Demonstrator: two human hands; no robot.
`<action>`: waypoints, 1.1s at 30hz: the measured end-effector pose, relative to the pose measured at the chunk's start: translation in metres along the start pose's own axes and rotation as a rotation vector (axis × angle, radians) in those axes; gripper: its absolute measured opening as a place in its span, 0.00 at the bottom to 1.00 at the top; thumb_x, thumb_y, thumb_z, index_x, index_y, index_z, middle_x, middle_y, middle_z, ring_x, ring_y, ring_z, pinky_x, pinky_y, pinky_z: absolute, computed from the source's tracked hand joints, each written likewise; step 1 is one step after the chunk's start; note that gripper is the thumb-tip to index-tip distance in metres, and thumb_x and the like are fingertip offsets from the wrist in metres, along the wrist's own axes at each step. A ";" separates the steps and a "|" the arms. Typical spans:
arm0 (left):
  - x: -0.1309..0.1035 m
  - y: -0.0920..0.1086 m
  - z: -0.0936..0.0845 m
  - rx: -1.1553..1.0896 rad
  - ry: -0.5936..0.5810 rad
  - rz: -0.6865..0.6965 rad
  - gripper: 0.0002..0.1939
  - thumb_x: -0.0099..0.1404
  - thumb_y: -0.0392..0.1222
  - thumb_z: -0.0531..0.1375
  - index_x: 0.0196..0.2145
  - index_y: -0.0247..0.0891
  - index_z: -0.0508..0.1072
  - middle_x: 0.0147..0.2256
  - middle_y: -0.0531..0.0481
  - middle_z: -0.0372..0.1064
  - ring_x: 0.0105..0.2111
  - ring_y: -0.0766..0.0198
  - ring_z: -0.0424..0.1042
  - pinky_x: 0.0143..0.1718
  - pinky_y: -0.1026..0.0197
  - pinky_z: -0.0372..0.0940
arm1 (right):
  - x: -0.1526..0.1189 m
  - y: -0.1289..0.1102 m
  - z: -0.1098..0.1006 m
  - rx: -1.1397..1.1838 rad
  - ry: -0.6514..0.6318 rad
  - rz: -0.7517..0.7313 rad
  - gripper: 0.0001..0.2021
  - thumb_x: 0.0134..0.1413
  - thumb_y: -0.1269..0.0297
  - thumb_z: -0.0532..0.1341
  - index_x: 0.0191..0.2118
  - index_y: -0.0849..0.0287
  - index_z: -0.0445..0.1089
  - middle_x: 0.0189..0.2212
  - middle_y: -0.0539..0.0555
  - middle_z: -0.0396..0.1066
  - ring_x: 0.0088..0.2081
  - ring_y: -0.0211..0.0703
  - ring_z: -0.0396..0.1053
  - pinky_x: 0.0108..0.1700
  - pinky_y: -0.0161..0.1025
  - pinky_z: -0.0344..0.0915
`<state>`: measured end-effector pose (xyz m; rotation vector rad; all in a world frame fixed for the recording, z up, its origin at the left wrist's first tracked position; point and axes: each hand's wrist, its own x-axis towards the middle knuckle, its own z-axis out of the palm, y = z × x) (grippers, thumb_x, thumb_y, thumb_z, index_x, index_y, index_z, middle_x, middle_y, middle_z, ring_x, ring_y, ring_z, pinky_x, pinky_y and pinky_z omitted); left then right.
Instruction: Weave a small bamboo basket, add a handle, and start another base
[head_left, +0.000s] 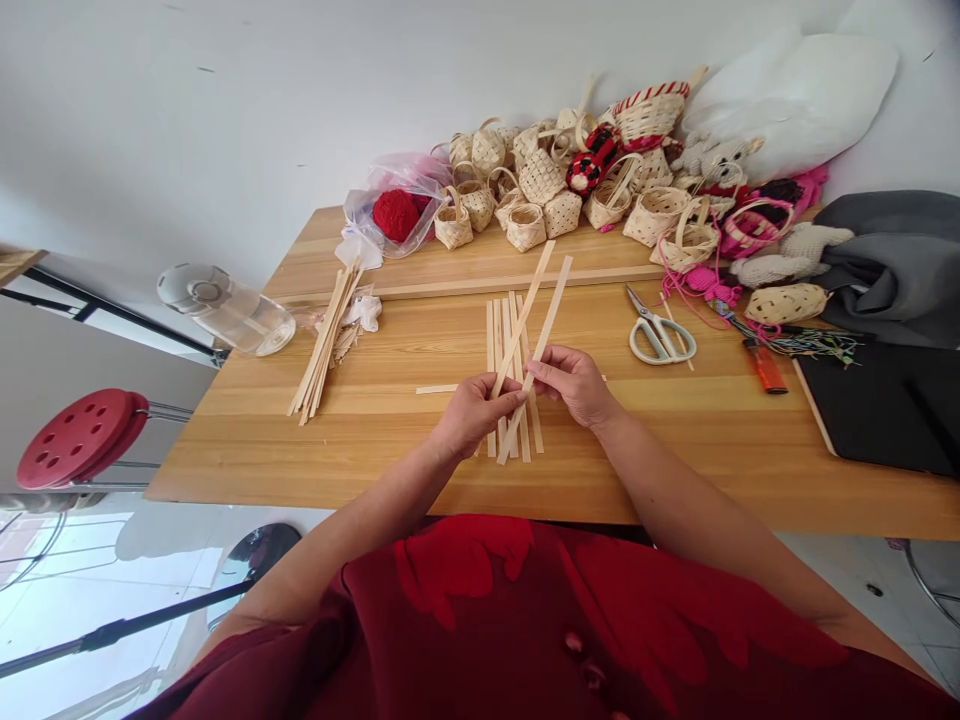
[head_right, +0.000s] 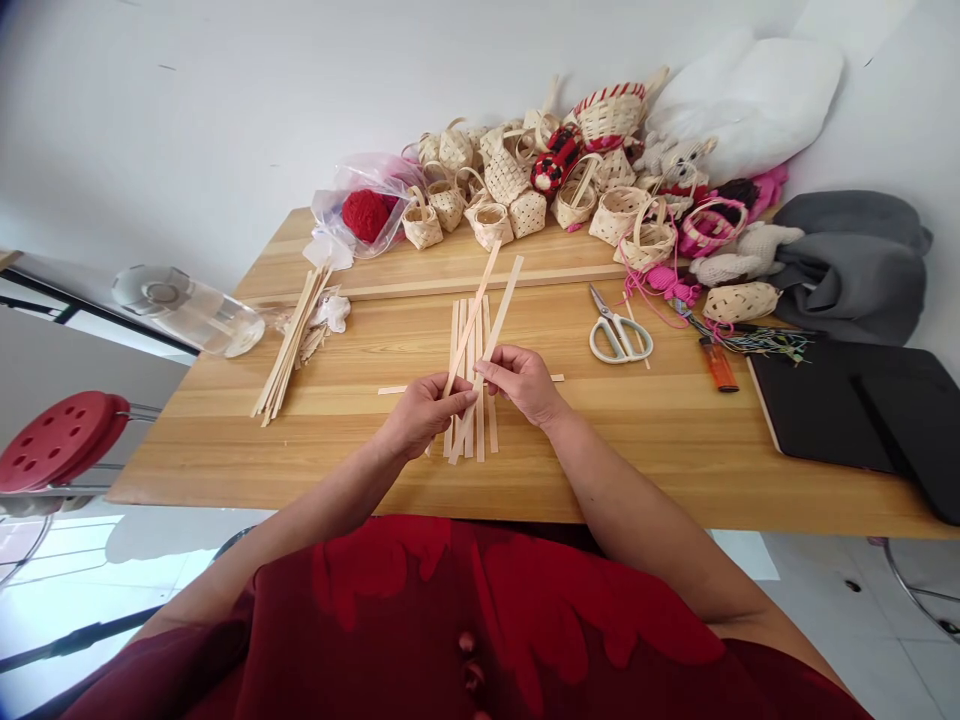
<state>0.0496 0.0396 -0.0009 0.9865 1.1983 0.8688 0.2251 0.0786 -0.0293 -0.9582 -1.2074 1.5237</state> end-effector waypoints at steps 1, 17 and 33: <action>0.001 -0.001 -0.001 0.022 0.005 0.012 0.18 0.50 0.51 0.73 0.29 0.36 0.73 0.21 0.56 0.66 0.21 0.72 0.61 0.24 0.67 0.54 | 0.000 0.000 0.001 -0.002 0.004 0.002 0.17 0.45 0.51 0.76 0.26 0.57 0.74 0.21 0.47 0.69 0.23 0.33 0.63 0.24 0.33 0.56; -0.001 0.003 -0.003 0.140 0.029 0.037 0.18 0.54 0.52 0.71 0.31 0.36 0.73 0.21 0.58 0.63 0.19 0.75 0.53 0.22 0.66 0.48 | 0.000 -0.007 -0.003 0.089 0.018 0.026 0.13 0.48 0.53 0.72 0.34 0.58 0.80 0.21 0.50 0.73 0.23 0.36 0.66 0.21 0.33 0.53; -0.007 0.003 0.002 -0.020 -0.081 0.004 0.24 0.56 0.59 0.72 0.36 0.35 0.74 0.24 0.54 0.68 0.20 0.74 0.61 0.18 0.69 0.44 | 0.003 -0.013 -0.001 0.259 0.096 0.085 0.21 0.37 0.51 0.79 0.23 0.58 0.70 0.19 0.47 0.70 0.20 0.32 0.64 0.19 0.31 0.52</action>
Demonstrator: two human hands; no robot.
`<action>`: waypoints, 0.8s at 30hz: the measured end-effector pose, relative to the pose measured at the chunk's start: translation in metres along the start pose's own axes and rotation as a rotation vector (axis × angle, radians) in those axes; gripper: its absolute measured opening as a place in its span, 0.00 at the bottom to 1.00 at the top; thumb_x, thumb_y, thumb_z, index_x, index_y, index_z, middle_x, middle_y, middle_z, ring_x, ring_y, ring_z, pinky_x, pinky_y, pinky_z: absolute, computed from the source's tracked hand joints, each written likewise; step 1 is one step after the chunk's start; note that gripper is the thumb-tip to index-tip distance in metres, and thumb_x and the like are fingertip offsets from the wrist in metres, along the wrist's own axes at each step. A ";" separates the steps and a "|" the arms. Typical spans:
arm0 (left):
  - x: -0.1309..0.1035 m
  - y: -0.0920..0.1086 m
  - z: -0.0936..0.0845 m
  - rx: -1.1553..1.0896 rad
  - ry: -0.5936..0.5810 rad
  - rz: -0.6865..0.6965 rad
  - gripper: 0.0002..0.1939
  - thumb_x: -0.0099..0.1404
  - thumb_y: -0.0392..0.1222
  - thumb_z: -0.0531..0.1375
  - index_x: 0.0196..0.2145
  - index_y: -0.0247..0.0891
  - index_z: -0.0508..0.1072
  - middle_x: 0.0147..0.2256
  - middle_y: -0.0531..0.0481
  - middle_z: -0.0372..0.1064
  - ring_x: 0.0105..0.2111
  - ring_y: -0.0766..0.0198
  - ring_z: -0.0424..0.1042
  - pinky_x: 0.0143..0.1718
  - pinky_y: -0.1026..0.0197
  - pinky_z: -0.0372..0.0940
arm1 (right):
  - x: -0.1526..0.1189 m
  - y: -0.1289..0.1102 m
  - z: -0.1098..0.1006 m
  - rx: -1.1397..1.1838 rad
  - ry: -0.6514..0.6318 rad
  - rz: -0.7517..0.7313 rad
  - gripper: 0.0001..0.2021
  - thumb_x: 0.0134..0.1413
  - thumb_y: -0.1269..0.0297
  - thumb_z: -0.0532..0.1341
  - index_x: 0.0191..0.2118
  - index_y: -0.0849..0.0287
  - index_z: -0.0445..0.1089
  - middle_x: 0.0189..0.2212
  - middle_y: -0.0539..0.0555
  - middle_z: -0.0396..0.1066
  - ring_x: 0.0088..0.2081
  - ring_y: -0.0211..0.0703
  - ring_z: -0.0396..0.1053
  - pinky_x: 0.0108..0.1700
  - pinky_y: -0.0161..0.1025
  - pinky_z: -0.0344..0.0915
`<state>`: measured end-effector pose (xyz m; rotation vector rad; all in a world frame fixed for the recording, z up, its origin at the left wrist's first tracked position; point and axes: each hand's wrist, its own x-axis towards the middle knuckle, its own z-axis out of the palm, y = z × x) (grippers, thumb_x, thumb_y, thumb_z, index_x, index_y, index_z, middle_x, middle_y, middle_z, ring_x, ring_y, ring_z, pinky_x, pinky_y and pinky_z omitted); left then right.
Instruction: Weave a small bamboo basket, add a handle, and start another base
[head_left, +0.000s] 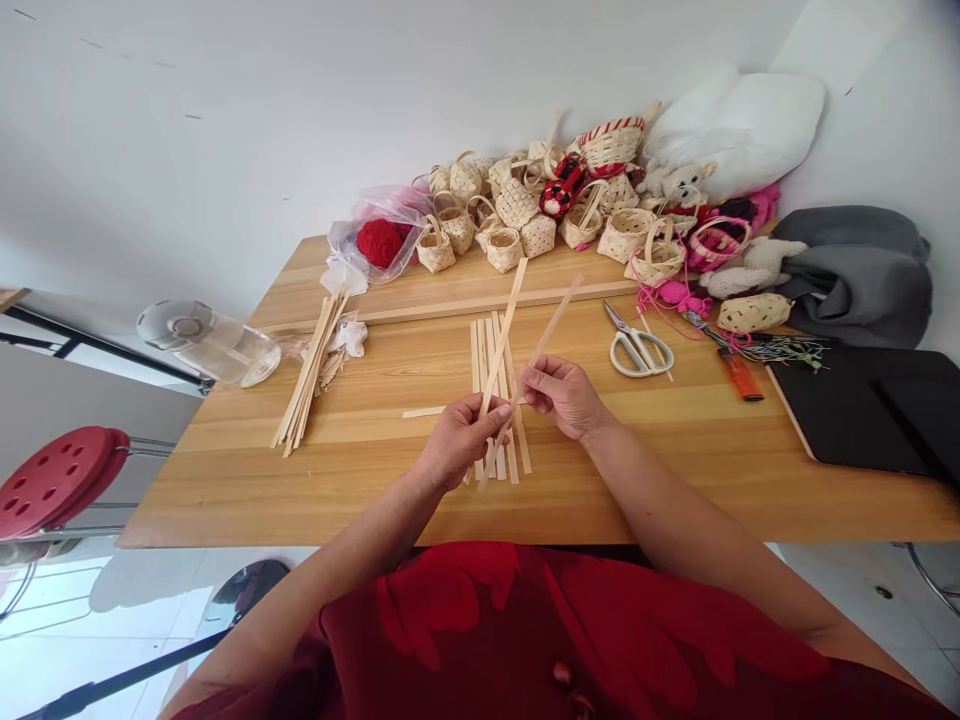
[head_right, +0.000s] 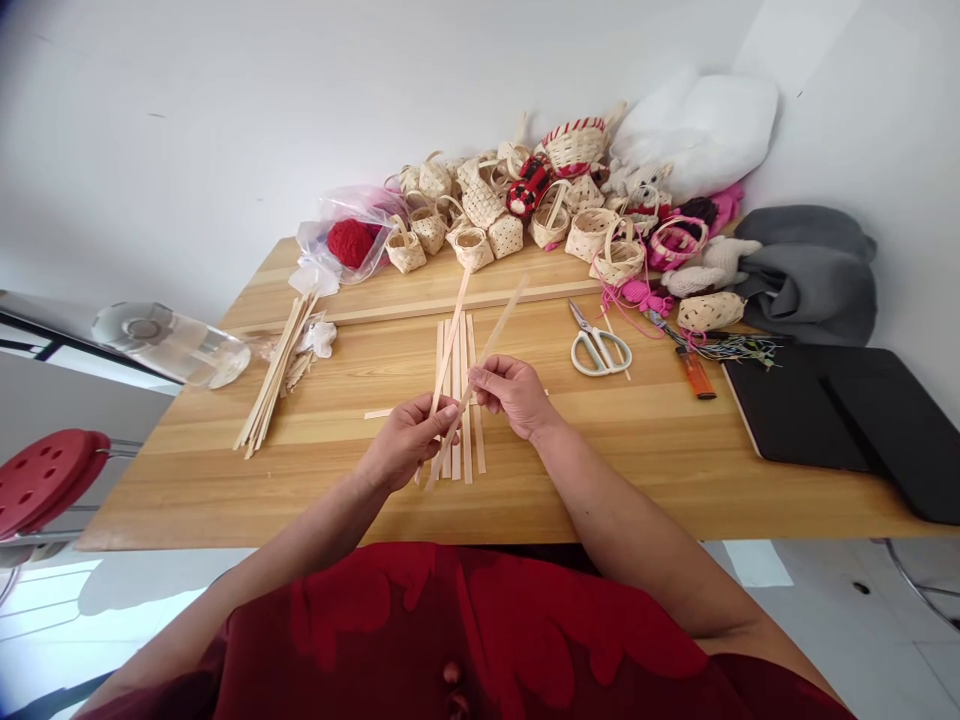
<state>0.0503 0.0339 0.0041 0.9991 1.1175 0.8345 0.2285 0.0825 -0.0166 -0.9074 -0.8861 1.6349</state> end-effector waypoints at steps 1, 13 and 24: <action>0.000 0.000 0.000 0.005 -0.003 -0.005 0.24 0.56 0.59 0.72 0.35 0.35 0.74 0.23 0.55 0.68 0.18 0.76 0.57 0.17 0.69 0.43 | 0.000 0.000 0.000 -0.015 0.009 0.000 0.21 0.37 0.50 0.79 0.23 0.58 0.70 0.19 0.47 0.70 0.20 0.33 0.64 0.19 0.32 0.51; -0.001 -0.001 0.000 -0.020 0.013 -0.036 0.22 0.52 0.54 0.74 0.34 0.34 0.75 0.20 0.58 0.62 0.16 0.78 0.49 0.17 0.67 0.39 | -0.002 0.005 -0.001 -0.211 -0.127 -0.049 0.19 0.46 0.46 0.74 0.32 0.58 0.80 0.22 0.50 0.73 0.22 0.34 0.65 0.20 0.33 0.52; 0.001 -0.008 -0.001 0.011 0.056 -0.029 0.21 0.52 0.53 0.74 0.33 0.36 0.73 0.21 0.58 0.61 0.17 0.77 0.51 0.17 0.67 0.41 | -0.004 0.007 -0.001 -0.448 -0.106 -0.169 0.21 0.50 0.44 0.72 0.24 0.57 0.72 0.21 0.50 0.71 0.23 0.36 0.64 0.28 0.38 0.62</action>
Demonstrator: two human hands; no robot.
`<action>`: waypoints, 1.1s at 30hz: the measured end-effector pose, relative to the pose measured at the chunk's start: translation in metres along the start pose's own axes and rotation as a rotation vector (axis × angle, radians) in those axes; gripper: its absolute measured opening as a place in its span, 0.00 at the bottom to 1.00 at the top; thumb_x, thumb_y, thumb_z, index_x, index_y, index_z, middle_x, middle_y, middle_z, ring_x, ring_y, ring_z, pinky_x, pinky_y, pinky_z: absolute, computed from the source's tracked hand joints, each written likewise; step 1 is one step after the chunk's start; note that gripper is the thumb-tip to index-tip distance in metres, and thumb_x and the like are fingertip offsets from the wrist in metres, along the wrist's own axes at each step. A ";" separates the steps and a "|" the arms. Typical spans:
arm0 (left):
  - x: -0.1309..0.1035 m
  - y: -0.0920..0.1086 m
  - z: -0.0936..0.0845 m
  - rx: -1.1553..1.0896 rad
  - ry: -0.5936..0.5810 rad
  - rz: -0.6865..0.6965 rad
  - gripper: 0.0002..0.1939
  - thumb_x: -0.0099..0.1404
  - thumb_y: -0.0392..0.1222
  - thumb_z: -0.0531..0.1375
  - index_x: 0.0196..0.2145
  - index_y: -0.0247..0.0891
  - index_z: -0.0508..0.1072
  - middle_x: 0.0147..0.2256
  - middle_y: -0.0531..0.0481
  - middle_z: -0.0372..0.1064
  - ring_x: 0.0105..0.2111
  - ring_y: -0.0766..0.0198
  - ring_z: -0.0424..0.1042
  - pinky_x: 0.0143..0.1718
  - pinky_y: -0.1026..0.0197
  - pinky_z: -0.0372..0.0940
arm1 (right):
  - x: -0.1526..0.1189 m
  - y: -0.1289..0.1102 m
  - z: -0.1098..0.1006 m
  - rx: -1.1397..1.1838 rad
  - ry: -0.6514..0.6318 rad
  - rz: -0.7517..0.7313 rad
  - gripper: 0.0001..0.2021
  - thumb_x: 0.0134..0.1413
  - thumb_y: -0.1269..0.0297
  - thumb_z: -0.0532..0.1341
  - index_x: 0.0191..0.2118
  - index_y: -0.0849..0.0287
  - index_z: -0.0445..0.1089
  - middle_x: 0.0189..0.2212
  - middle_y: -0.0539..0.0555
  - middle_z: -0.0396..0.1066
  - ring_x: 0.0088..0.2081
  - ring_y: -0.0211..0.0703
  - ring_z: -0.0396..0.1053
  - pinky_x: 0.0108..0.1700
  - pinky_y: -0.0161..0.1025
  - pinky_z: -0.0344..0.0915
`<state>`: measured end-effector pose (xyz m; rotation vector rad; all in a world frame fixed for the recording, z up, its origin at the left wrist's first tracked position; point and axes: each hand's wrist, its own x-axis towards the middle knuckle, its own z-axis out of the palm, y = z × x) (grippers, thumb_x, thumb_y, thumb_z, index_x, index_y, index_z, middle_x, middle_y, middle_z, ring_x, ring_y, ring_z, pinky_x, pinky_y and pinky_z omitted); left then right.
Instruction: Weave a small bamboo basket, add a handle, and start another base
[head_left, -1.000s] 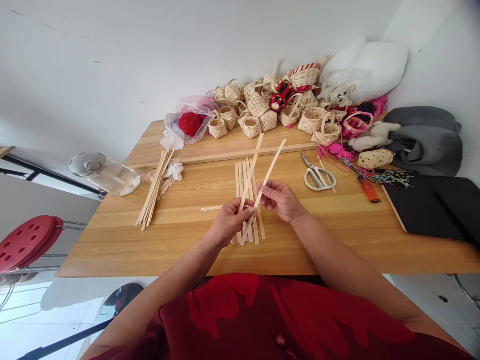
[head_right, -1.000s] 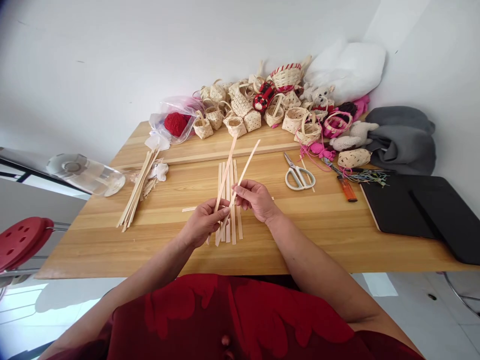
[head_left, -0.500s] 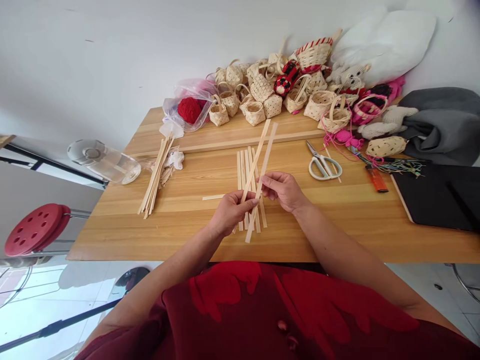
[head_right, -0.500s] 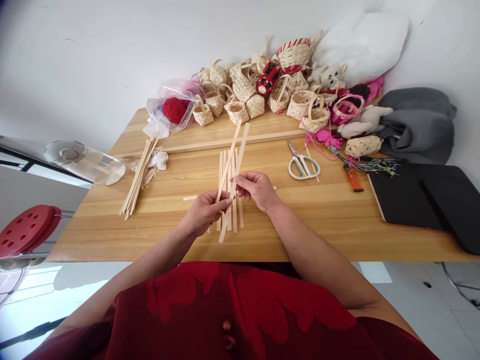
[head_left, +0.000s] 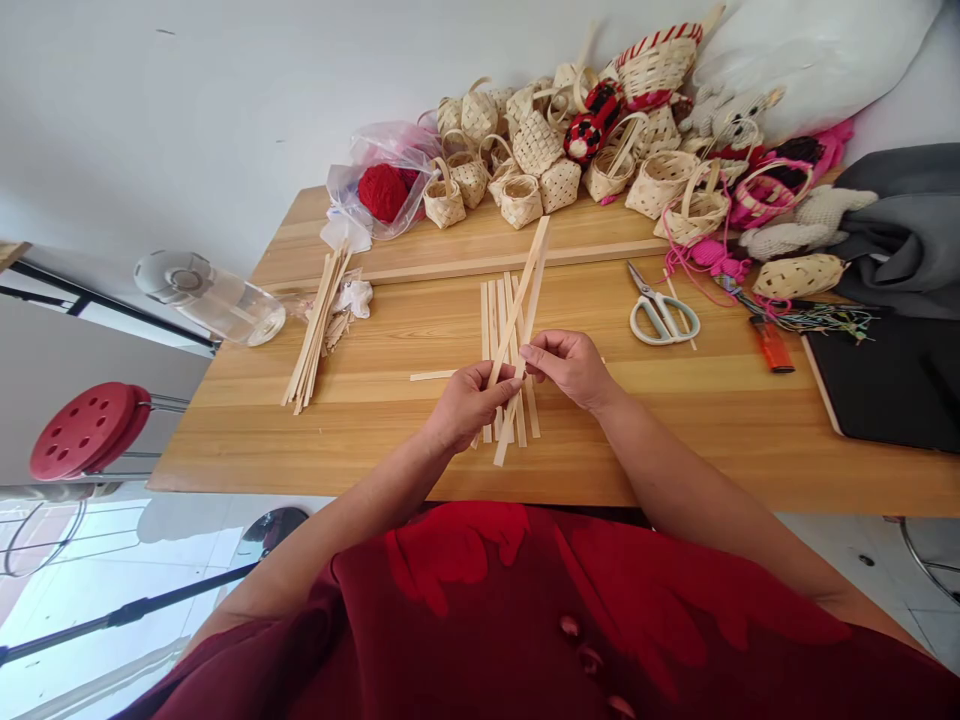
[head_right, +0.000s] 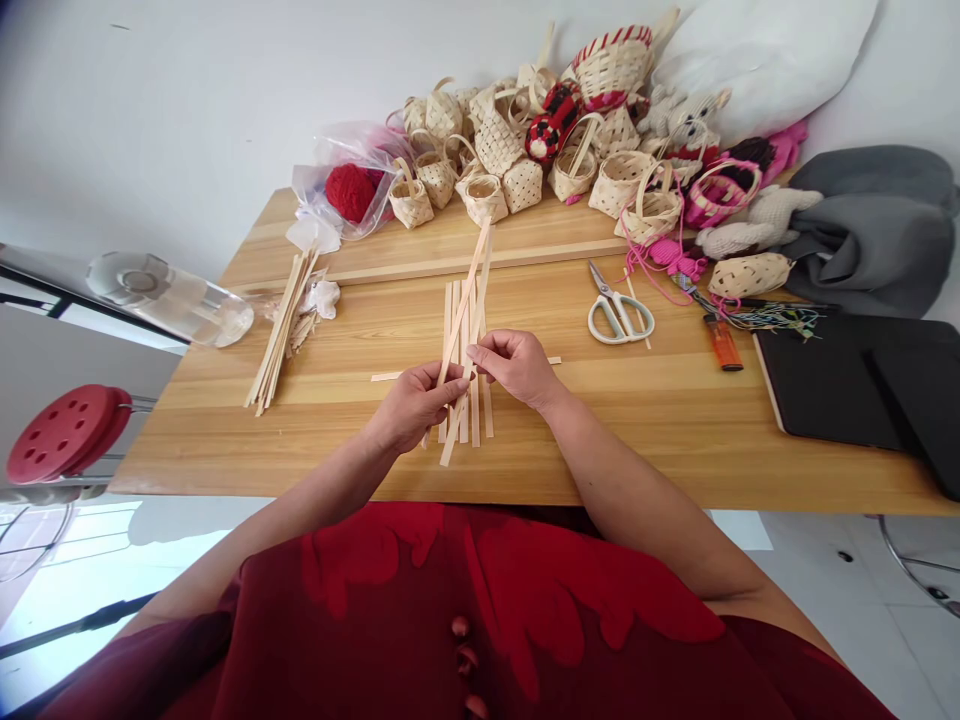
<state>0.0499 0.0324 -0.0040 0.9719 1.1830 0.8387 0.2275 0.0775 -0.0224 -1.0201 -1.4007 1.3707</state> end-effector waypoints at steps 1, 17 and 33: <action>0.000 0.000 0.001 -0.003 0.005 0.003 0.21 0.52 0.53 0.74 0.33 0.36 0.73 0.20 0.59 0.61 0.16 0.77 0.51 0.17 0.67 0.41 | 0.000 0.000 0.000 0.014 -0.012 0.001 0.21 0.50 0.44 0.72 0.25 0.57 0.72 0.22 0.50 0.71 0.24 0.36 0.64 0.28 0.38 0.63; -0.017 0.021 -0.056 0.440 0.216 0.214 0.10 0.63 0.46 0.64 0.36 0.36 0.80 0.31 0.49 0.77 0.30 0.65 0.73 0.35 0.62 0.67 | 0.009 0.001 -0.036 -0.667 0.157 0.085 0.10 0.52 0.57 0.67 0.25 0.56 0.73 0.22 0.49 0.70 0.26 0.40 0.63 0.34 0.42 0.60; -0.008 -0.003 -0.043 0.800 0.153 0.420 0.08 0.68 0.41 0.59 0.38 0.39 0.79 0.35 0.48 0.78 0.35 0.61 0.73 0.39 0.61 0.63 | 0.007 -0.005 -0.037 -0.587 0.091 0.063 0.11 0.51 0.56 0.66 0.24 0.56 0.72 0.22 0.49 0.68 0.26 0.40 0.61 0.33 0.42 0.58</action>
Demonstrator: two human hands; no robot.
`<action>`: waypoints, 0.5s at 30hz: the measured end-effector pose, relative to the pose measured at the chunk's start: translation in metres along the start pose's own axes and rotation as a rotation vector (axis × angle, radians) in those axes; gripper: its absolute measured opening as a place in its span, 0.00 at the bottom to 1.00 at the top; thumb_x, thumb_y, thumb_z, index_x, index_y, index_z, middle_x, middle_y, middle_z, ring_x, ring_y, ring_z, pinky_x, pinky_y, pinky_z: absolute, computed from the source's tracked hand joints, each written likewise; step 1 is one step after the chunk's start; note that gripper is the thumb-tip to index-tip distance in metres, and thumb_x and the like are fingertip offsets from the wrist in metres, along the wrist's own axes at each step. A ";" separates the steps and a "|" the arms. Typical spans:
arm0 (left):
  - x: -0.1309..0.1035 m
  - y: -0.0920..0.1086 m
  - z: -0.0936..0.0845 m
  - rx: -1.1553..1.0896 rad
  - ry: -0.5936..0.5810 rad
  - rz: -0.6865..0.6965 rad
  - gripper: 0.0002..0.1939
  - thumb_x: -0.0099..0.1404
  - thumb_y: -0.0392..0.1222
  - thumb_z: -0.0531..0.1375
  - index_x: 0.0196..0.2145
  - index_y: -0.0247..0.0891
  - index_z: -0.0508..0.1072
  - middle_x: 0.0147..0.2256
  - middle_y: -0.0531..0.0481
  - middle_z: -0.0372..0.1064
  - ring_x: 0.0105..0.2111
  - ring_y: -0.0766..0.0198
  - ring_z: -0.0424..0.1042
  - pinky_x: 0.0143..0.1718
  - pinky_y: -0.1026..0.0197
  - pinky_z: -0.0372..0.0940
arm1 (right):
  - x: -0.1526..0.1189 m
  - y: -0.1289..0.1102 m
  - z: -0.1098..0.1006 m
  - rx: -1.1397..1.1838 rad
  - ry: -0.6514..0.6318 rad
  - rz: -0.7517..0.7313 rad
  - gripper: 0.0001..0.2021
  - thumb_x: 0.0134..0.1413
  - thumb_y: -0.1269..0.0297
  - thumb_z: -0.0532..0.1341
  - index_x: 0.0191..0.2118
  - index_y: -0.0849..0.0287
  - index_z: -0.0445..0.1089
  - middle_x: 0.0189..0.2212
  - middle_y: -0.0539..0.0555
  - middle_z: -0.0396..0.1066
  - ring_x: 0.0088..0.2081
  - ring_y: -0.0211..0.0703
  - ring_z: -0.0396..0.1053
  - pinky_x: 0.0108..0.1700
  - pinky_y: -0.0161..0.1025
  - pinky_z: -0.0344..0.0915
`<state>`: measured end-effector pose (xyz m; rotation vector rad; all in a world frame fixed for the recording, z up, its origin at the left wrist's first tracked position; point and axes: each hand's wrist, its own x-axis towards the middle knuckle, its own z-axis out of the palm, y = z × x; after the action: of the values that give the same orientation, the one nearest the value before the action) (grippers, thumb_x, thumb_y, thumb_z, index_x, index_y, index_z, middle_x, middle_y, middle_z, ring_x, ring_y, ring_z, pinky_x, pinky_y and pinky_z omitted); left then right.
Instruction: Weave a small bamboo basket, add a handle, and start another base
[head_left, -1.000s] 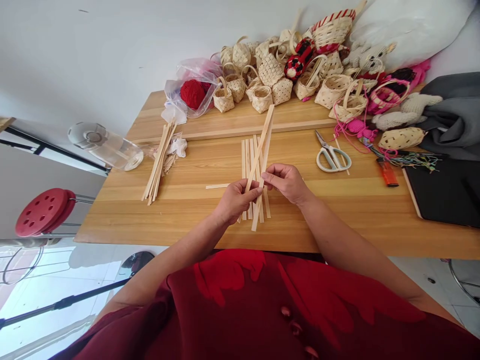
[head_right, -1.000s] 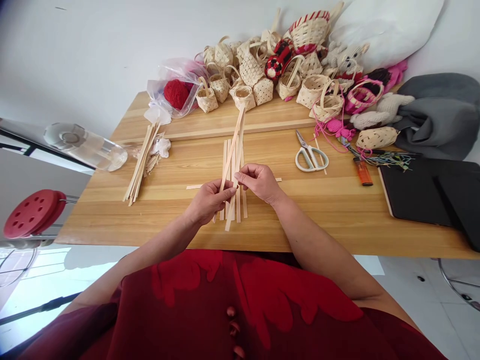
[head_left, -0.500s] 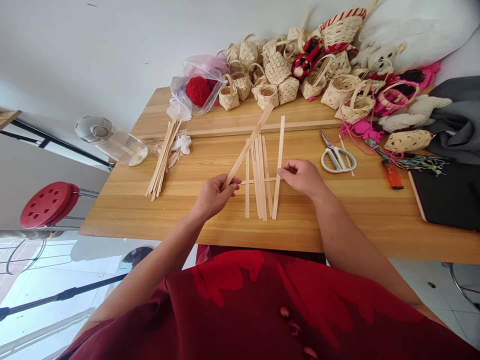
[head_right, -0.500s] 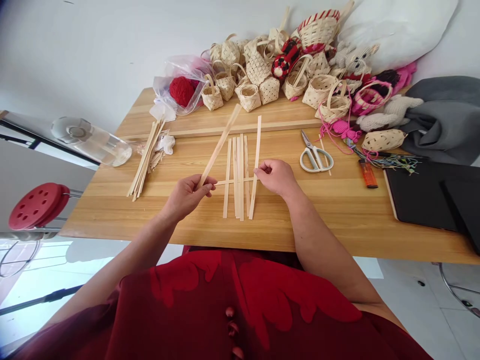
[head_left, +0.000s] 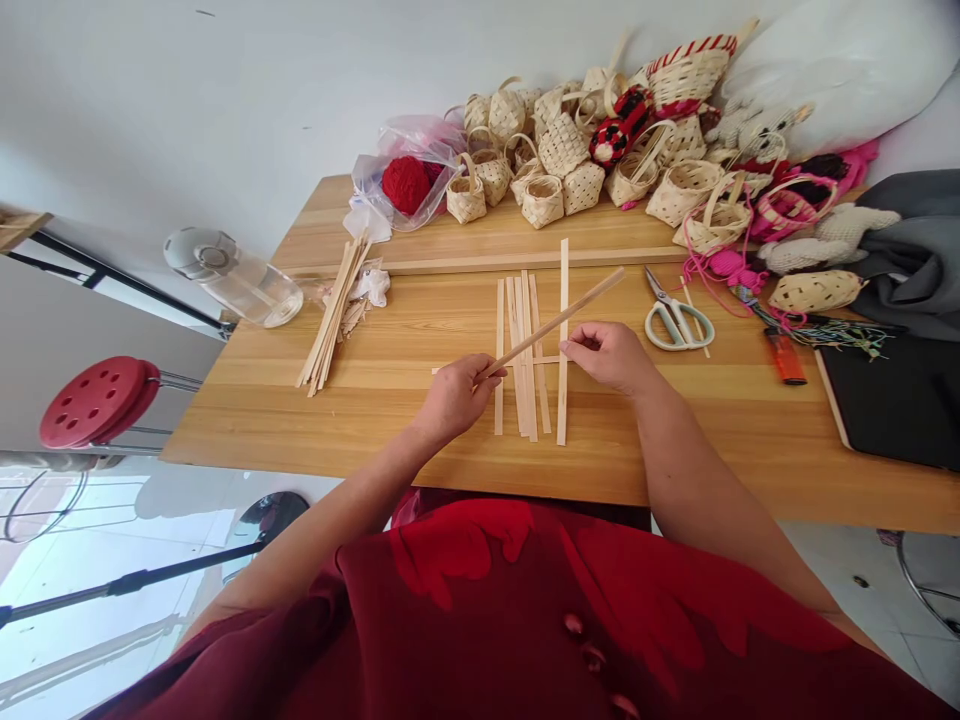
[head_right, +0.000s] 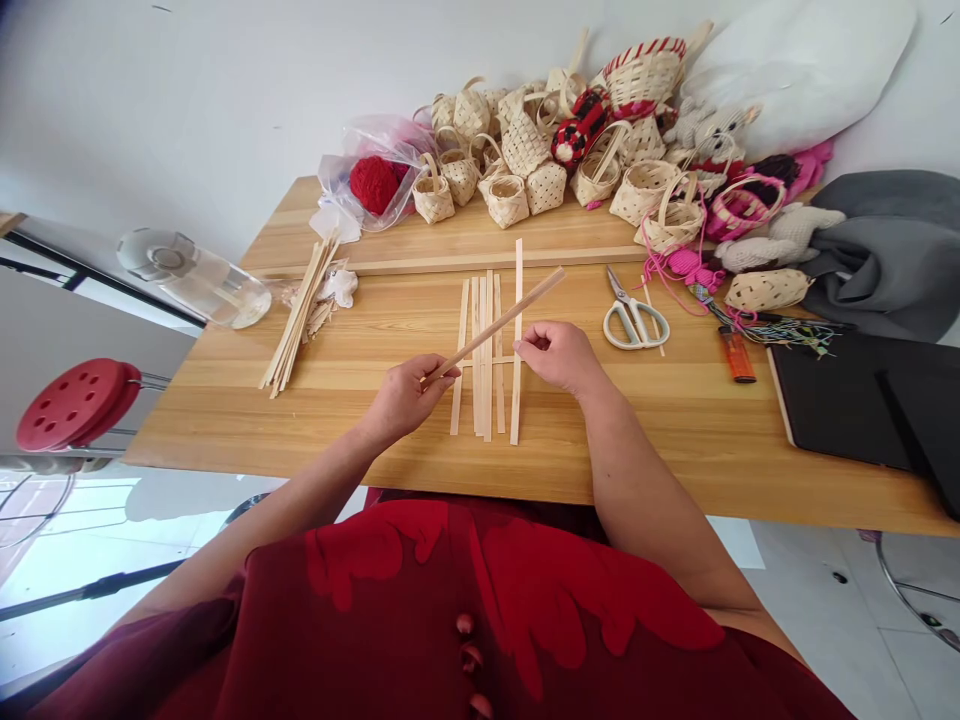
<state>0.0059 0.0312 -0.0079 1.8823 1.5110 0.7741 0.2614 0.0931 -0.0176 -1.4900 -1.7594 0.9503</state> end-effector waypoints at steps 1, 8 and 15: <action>0.002 0.000 0.001 0.006 0.002 0.003 0.08 0.68 0.40 0.59 0.38 0.39 0.79 0.36 0.47 0.78 0.35 0.60 0.73 0.40 0.61 0.64 | 0.000 0.001 0.001 -0.057 0.015 -0.009 0.11 0.51 0.57 0.67 0.24 0.55 0.72 0.21 0.49 0.69 0.26 0.40 0.62 0.33 0.42 0.58; 0.014 -0.005 0.010 0.056 0.011 -0.036 0.03 0.63 0.37 0.63 0.36 0.40 0.78 0.36 0.49 0.77 0.34 0.60 0.72 0.41 0.60 0.65 | 0.003 0.008 0.013 -0.301 0.134 -0.099 0.12 0.53 0.60 0.67 0.21 0.54 0.71 0.21 0.53 0.72 0.34 0.50 0.67 0.41 0.47 0.61; 0.032 -0.007 0.018 0.071 0.041 -0.044 0.03 0.62 0.36 0.65 0.35 0.39 0.77 0.35 0.49 0.74 0.32 0.63 0.69 0.40 0.60 0.65 | 0.004 0.006 0.015 -0.350 0.084 -0.114 0.14 0.57 0.60 0.65 0.22 0.55 0.69 0.20 0.51 0.71 0.27 0.44 0.63 0.36 0.44 0.56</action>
<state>0.0207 0.0619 -0.0230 1.8880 1.6201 0.7525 0.2514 0.0958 -0.0309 -1.5931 -1.9974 0.5324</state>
